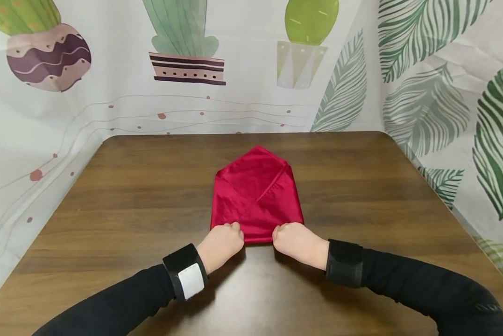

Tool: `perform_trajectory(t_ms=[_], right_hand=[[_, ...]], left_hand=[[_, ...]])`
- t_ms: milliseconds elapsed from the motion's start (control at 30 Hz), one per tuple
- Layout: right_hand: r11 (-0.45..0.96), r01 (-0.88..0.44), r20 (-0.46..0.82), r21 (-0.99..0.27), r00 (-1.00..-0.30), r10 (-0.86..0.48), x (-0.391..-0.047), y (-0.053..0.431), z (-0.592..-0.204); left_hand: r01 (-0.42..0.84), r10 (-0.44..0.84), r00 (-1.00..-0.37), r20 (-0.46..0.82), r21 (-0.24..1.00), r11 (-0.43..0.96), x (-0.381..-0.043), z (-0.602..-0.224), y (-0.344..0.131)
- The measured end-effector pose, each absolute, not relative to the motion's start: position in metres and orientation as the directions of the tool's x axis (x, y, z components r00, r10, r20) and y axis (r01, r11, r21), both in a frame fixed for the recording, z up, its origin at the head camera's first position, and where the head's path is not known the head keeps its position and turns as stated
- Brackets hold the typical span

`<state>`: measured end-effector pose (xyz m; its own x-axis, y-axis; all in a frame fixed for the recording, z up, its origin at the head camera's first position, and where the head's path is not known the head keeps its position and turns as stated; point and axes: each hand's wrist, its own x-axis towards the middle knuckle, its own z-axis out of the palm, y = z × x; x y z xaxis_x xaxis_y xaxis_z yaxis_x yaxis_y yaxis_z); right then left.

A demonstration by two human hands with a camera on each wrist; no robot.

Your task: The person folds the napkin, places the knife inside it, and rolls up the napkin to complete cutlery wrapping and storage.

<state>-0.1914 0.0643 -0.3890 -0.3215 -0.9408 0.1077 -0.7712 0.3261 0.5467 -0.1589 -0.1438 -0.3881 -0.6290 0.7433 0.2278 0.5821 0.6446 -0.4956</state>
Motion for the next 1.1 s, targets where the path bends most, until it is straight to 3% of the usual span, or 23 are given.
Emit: perform_trajectory(t_ms=[267,533,767,1100], right_hand=[[0.398,-0.739,0.200,0.543,-0.347,-0.916,-0.195,0.054,-0.393],[0.476,-0.735,0.224,0.483,-0.422,-0.879,-0.197,0.052,-0.397],[0.465,-0.771,0.150,0.435,-0.447,-0.882,-0.205,0.054,-0.392],[0.516,-0.851,-0.054,0.098,-0.522,-0.851,-0.230,0.069,-0.367]], left_hand=[[0.523,0.716,-0.653,0.246,-0.538,0.661,-0.171,-0.396,-0.135],[0.491,0.681,-0.686,0.258,-0.526,0.694,-0.176,-0.397,-0.137],[0.529,0.648,-0.727,0.227,-0.416,0.740,-0.181,-0.392,-0.143],[0.567,0.570,-0.817,0.085,-0.061,0.822,-0.197,-0.369,-0.164]])
